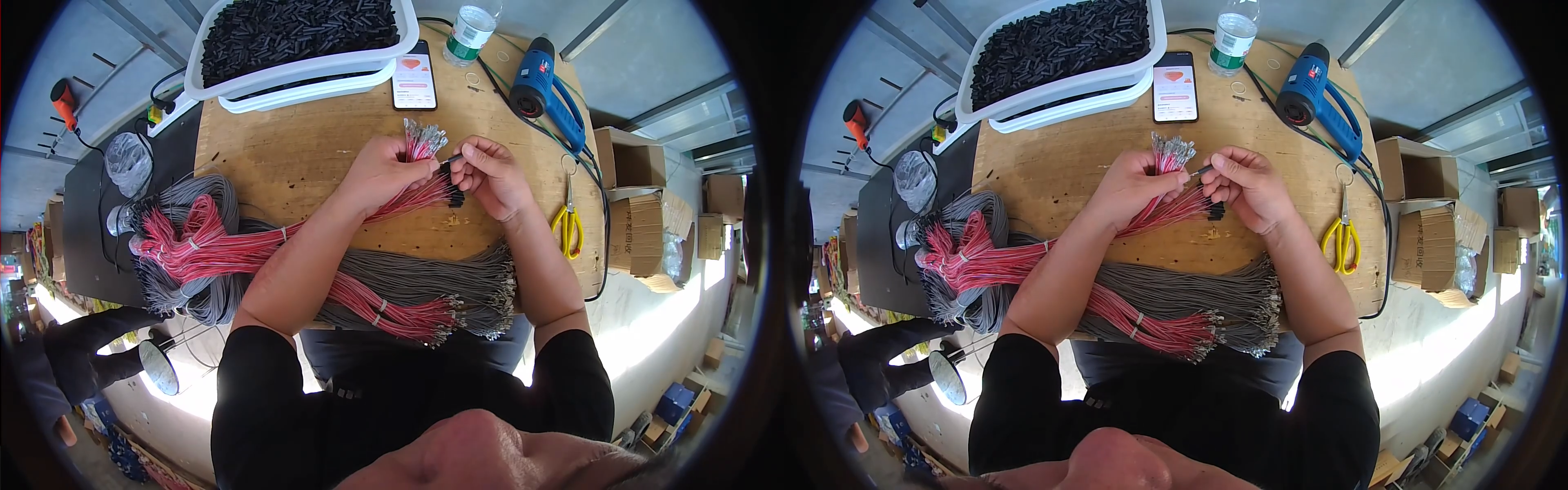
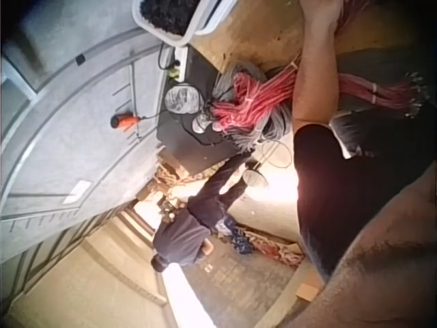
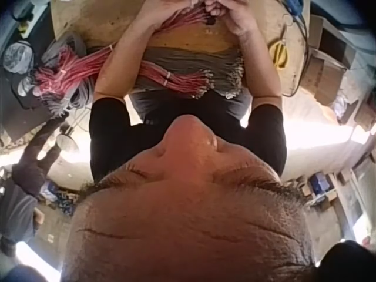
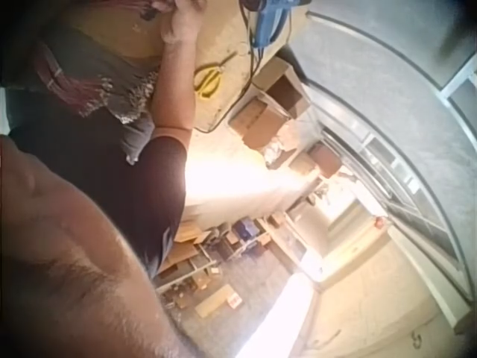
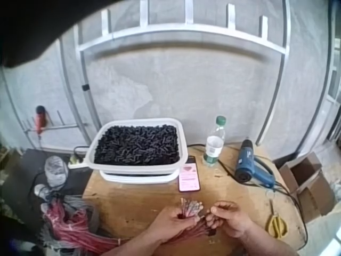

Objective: Manually attaching black plastic sleeves to the terminal ends of red and white wire bundles at a factory workbench.

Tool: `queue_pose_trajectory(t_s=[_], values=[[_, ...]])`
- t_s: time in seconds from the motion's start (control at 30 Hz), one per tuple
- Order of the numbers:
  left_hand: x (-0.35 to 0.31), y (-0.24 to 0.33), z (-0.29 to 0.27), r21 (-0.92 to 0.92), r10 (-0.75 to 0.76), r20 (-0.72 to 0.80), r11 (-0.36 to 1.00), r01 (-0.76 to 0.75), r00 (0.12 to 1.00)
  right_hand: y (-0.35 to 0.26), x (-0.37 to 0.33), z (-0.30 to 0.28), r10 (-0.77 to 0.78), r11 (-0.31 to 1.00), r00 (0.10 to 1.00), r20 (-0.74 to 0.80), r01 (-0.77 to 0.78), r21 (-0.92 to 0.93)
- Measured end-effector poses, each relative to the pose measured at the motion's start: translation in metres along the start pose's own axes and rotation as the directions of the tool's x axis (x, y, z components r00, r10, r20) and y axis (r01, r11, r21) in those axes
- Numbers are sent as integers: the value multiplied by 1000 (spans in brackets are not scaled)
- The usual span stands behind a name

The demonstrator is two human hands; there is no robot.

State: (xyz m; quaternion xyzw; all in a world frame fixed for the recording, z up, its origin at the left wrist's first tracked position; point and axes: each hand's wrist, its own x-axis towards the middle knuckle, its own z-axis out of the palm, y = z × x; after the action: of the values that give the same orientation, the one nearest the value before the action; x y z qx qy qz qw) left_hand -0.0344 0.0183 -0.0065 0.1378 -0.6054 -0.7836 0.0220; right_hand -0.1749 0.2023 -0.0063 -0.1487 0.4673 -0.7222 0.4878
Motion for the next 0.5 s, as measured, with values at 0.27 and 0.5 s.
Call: queue_pose_trajectory(t_s=[0.27, 0.5], values=[[-1, 1, -1, 30, -1, 29, 1000, 0, 1000, 4, 1, 1, 26, 1000, 999, 46, -26, 2], [-1, 1, -1, 20, 0, 22, 1000, -1, 1000, 3, 0, 2, 24, 1000, 998, 59, -24, 13]])
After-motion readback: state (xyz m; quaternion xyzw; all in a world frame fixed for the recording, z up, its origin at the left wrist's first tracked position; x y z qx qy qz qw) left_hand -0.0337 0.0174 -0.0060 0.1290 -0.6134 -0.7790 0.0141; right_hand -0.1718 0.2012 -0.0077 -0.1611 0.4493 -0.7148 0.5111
